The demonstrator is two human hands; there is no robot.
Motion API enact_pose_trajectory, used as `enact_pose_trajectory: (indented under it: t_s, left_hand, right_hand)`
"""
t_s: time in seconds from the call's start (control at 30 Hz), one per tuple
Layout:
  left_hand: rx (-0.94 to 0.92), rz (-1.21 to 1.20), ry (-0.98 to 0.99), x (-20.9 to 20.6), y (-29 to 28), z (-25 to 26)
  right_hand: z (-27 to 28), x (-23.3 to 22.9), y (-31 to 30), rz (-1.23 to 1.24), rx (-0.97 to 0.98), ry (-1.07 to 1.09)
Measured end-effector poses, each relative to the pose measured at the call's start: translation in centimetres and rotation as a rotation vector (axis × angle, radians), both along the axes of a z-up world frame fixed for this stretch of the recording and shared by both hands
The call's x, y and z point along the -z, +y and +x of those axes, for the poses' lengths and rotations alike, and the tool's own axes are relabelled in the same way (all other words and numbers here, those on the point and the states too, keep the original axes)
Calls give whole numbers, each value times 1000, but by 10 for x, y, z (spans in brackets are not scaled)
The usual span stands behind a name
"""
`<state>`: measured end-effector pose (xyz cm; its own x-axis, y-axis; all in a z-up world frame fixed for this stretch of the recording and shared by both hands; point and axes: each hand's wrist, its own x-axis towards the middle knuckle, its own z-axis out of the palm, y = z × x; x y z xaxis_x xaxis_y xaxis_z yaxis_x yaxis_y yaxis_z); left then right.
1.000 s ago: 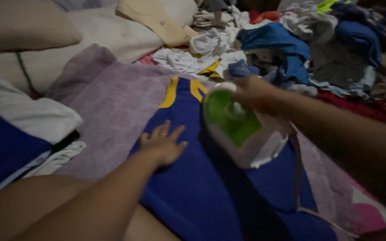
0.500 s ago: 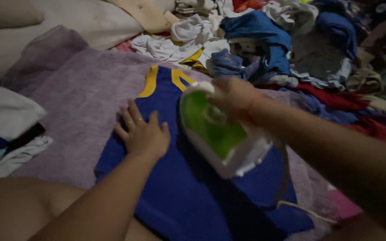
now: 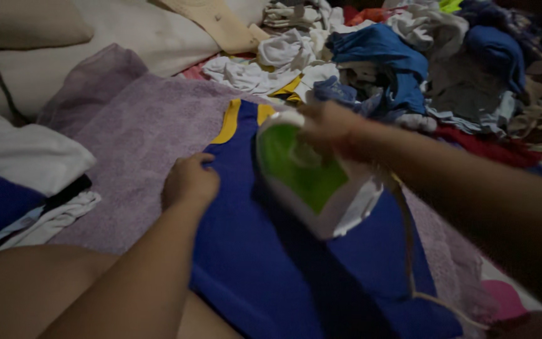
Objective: The person irons a blue and white shirt and then a blue and yellow shirt on a bed. They use a green and white iron, smoothing the fabric and flipping the shirts to iron different sections.
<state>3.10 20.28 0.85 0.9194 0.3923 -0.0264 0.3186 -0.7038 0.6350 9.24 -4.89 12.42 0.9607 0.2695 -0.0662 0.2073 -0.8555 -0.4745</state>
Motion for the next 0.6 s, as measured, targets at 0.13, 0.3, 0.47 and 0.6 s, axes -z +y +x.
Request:
enact_pose_trajectory:
  t_s: [0.13, 0.3, 0.47, 0.6]
  left_hand:
    - [-33, -33, -30, 2, -2, 7]
    - [-69, -2, -27, -2, -7, 2]
    - [-88, -40, 4, -2, -11, 6]
    - [-141, -98, 50, -7, -16, 10]
  right_hand:
    - [-39, 6, -13, 2, -81, -55]
    - [-70, 8, -16, -90, -110, -266]
    - [-77, -9, 6, -159, 15, -71]
    - [-48, -20, 26, -82, 91, 24]
